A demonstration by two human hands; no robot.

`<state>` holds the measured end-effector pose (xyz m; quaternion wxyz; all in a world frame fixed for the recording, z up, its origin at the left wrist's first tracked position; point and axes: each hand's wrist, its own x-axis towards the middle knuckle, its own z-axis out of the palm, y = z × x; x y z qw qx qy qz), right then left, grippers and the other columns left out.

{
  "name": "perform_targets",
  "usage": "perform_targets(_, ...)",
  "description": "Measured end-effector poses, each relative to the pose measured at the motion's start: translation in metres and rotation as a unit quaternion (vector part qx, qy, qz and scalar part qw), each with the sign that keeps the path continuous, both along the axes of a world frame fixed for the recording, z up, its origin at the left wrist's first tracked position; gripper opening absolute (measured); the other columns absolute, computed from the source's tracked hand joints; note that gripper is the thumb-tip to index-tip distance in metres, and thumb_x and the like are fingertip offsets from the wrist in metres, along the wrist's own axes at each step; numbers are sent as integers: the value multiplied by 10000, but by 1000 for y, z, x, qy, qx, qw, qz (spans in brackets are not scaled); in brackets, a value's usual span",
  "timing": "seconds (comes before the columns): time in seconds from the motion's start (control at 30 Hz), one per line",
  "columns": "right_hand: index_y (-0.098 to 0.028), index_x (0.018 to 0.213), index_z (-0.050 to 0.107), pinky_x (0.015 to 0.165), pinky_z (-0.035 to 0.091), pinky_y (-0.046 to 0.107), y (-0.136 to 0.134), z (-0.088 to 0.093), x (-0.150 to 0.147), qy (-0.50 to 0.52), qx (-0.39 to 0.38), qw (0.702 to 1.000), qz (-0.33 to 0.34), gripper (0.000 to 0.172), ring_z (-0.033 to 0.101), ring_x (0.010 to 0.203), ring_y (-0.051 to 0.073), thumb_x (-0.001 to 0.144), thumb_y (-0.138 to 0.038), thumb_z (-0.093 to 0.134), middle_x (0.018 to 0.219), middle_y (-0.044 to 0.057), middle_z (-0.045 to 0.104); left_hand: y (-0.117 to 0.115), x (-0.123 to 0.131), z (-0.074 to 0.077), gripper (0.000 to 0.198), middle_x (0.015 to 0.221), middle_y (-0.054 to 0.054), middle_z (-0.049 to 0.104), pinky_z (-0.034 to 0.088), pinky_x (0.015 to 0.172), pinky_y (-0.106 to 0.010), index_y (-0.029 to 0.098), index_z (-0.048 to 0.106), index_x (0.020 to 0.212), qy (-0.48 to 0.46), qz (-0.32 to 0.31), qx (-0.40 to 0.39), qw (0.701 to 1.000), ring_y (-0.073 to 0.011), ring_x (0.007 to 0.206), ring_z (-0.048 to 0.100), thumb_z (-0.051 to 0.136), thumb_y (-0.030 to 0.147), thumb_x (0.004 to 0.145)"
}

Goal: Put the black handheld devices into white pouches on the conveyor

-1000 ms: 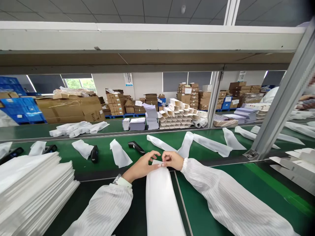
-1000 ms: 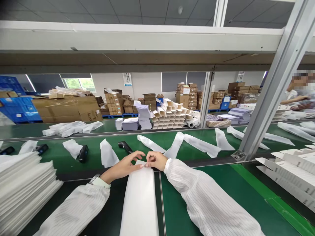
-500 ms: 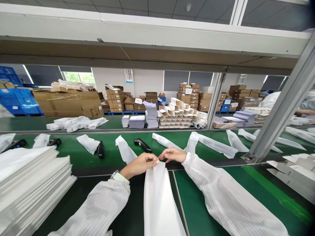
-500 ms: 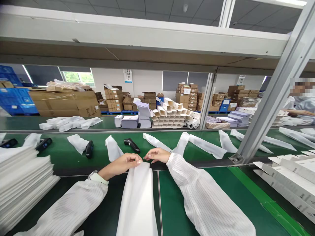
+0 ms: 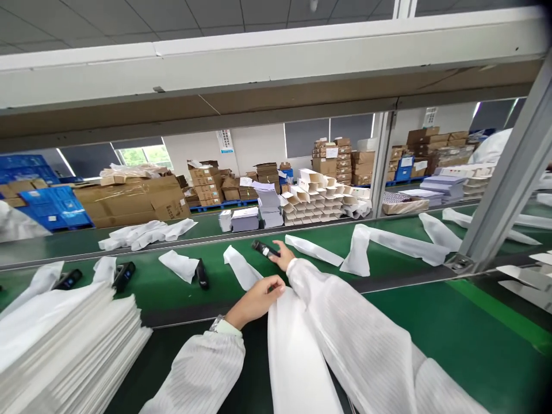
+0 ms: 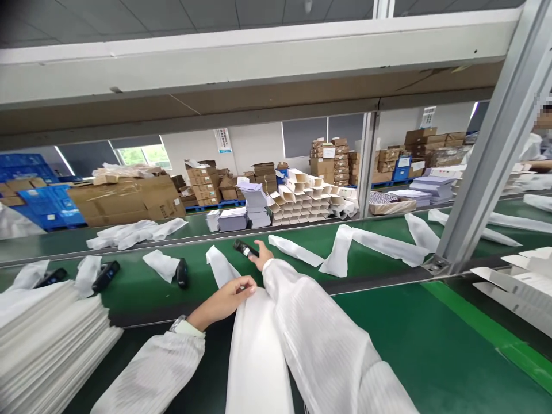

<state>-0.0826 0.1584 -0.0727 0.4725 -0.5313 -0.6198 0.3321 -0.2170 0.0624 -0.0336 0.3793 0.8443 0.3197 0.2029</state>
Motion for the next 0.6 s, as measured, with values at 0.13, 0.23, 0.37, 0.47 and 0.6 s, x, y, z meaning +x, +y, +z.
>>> perform_targets(0.13,-300,1210,65,695,469,362,-22,19,30,113,14,993,40,571,579,829,163,778,-207,425,982,31,529,1,3,2,236,652,37,325,277,560,-198,173,415,733,-48,-7,1,999,-96,600,321,307,364,819)
perform_targets(0.23,-391,1172,23,630,490,375,-49,36,45,267,24,956,117,750,599,766,170,684,-210,562,905,-29,539,-4,5,7,241,669,34,325,277,583,-201,176,410,738,-65,-19,2,998,-101,622,325,302,374,823)
perform_targets(0.37,-404,1140,73,588,488,355,-78,48,51,370,3,917,151,827,610,686,171,590,-214,661,771,-63,537,-15,8,15,248,685,32,335,284,603,-201,182,417,738,-78,-26,11,997,-106,646,333,301,384,823)
perform_targets(0.47,-335,1069,226,553,475,316,-87,49,48,353,-31,924,142,617,602,615,153,615,-342,643,717,-51,546,-20,10,20,264,696,27,348,300,594,-197,180,415,724,-95,-17,8,995,-105,637,342,305,402,815)
perform_targets(0.6,-226,834,421,539,441,248,-93,44,40,304,-51,942,135,422,553,556,103,576,-491,623,645,-46,530,-20,10,24,252,707,21,375,323,589,-195,187,420,754,-156,46,-6,987,-106,634,365,318,412,806)
